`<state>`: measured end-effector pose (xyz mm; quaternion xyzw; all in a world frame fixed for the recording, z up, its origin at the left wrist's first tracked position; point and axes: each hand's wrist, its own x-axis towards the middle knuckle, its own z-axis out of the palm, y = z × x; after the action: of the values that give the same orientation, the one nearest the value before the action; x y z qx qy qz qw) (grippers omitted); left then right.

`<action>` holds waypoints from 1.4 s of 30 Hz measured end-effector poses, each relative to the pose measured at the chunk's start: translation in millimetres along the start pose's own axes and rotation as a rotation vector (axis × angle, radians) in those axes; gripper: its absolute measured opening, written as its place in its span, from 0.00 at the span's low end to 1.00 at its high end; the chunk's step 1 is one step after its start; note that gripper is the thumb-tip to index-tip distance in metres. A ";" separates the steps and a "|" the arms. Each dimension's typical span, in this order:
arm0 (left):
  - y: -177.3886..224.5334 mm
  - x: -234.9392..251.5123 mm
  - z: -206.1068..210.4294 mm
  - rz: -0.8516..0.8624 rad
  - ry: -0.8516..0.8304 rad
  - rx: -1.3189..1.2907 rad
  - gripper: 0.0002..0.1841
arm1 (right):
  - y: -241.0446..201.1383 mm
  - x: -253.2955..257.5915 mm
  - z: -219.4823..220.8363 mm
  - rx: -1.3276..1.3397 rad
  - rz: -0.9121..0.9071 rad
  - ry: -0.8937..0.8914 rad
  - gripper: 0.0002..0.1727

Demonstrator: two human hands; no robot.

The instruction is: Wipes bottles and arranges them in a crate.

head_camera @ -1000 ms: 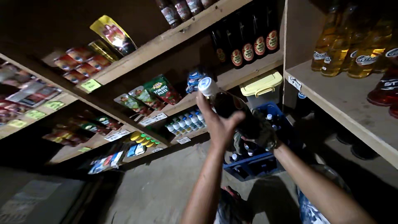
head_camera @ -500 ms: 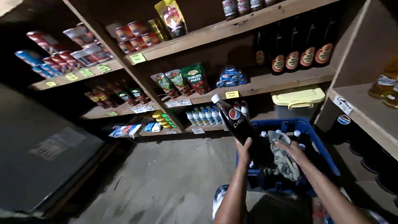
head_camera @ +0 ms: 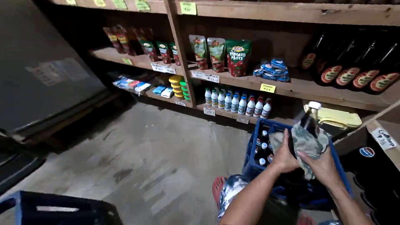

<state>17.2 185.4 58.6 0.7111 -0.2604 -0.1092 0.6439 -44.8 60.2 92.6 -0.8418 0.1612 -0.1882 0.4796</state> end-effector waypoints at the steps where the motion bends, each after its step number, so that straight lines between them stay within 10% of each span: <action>1: -0.5 -3.4 5.6 -0.008 -0.008 0.045 0.71 | 0.8 0.9 -2.6 -0.047 0.010 0.027 0.64; 6: 0.2 -19.2 38.8 -0.114 -0.091 0.063 0.72 | -42.8 70.8 -40.7 -0.120 -0.030 0.202 0.36; 13: -1.7 -17.0 33.6 -0.199 0.058 0.079 0.56 | -31.1 15.0 7.8 -0.460 -0.145 -0.053 0.58; 16: 5.5 -15.9 20.2 -0.209 0.090 0.212 0.40 | -16.0 5.5 7.5 -0.263 -0.139 -0.026 0.54; 19: 12.5 -17.9 14.8 -0.144 0.006 0.082 0.68 | -44.7 44.7 -15.2 -0.151 -0.141 0.067 0.37; 22: 18.6 -25.8 11.1 -0.093 -0.149 -0.121 0.71 | -71.0 91.7 -41.3 -0.142 -0.239 0.129 0.31; 26: 20.9 -35.7 -4.0 -0.099 -0.367 -0.568 0.62 | -86.3 118.1 -73.1 0.001 -0.281 -0.257 0.20; 29: 16.3 -43.7 -5.1 -0.153 -0.394 -0.732 0.58 | -58.4 107.1 -64.5 0.646 -0.154 -0.299 0.11; 35: 11.1 -36.2 -7.3 -0.181 -0.150 -0.558 0.55 | -33.7 63.6 -12.4 0.639 0.108 -0.148 0.19; 42: -8.8 -9.4 -22.9 -0.168 0.305 -0.279 0.67 | -20.7 3.9 16.9 0.049 -0.107 -0.109 0.23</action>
<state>22.6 210.2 51.6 0.6426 -0.0823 -0.0887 0.7566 -31.5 81.1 103.3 -0.8463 0.0848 -0.1712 0.4972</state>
